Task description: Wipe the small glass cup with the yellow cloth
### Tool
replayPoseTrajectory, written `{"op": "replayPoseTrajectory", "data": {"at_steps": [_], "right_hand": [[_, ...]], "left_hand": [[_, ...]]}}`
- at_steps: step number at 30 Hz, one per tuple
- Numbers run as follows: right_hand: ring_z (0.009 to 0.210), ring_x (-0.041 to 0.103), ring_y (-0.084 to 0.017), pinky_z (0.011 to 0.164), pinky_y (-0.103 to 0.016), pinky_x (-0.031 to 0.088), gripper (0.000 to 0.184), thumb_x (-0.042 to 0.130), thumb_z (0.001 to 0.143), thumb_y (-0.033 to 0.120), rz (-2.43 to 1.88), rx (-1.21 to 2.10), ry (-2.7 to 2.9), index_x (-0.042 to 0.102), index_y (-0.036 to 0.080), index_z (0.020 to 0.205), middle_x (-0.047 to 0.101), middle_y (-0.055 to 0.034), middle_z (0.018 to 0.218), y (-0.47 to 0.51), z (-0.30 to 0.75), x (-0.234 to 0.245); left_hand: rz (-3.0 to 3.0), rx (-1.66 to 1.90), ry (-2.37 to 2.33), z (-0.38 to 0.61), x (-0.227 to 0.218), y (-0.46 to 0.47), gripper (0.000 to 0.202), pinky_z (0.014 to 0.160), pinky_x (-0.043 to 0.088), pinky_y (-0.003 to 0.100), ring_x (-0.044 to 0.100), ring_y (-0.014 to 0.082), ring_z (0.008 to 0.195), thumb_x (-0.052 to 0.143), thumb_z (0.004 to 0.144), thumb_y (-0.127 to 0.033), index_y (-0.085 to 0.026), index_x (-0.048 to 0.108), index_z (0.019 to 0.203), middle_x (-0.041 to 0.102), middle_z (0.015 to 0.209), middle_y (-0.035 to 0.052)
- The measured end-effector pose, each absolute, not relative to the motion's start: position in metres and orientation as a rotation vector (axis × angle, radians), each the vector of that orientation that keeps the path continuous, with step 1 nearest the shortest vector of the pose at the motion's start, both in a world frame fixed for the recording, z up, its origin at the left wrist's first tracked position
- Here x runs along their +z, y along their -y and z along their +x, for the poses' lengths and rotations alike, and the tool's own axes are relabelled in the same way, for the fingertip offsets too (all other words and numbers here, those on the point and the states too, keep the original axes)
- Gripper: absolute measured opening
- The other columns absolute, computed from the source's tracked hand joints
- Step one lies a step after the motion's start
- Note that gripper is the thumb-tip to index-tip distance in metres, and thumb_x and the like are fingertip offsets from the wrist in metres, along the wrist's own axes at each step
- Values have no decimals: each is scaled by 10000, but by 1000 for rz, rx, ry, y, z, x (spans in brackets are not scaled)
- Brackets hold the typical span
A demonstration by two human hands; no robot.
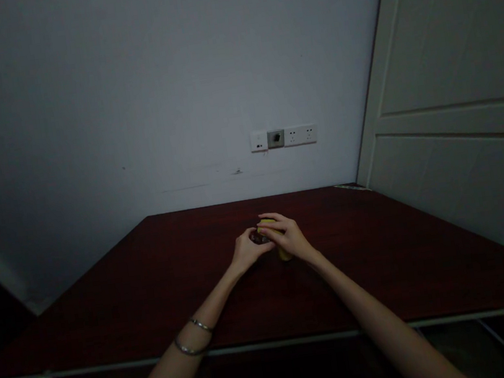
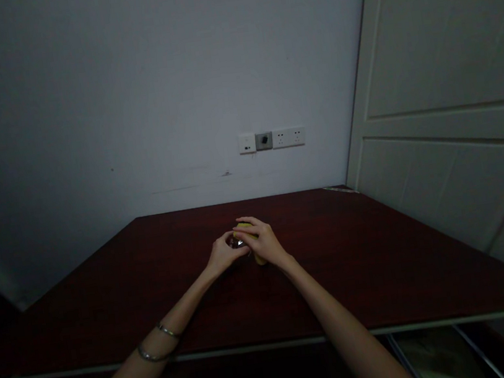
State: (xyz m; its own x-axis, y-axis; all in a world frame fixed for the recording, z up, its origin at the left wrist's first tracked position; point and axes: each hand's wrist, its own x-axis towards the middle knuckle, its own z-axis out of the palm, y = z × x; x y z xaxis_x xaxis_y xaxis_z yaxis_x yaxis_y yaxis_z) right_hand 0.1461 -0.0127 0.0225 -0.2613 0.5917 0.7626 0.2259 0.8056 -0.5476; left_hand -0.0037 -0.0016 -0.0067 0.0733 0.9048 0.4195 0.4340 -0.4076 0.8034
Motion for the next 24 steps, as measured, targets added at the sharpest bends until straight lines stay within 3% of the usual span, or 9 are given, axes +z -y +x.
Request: {"op": "replayPoseTrajectory", "data": {"at_steps": [9, 18, 24], "right_hand": [[1044, 552, -197, 915, -376, 430, 190, 561, 787, 315, -526, 473, 1964, 676, 300, 938, 591, -28, 1139, 13, 154, 23], [1005, 570, -198, 903, -367, 435, 243, 518, 806, 359, -686, 454, 1686, 680, 238, 942, 625, -66, 1069, 4, 155, 19], [1034, 556, -197, 942, -364, 399, 329, 465, 817, 428, -699, 610, 1611, 653, 212, 980, 628, -67, 1079, -3, 155, 16]], "left_hand": [[1806, 1315, -1408, -7, -13, -5, 607, 667, 428, 277, 578, 197, 752, 759, 479, -372, -122, 593, 1006, 639, 828, 76], [1835, 1346, -1151, -3, -6, 6, 704, 725, 439, 282, 573, 187, 803, 795, 422, -350, -135, 560, 1051, 635, 899, 78], [1663, 1288, -1052, -3, -8, 2, 575, 667, 443, 259, 571, 145, 705, 750, 519, -387, -105, 576, 990, 634, 825, 63]]}}
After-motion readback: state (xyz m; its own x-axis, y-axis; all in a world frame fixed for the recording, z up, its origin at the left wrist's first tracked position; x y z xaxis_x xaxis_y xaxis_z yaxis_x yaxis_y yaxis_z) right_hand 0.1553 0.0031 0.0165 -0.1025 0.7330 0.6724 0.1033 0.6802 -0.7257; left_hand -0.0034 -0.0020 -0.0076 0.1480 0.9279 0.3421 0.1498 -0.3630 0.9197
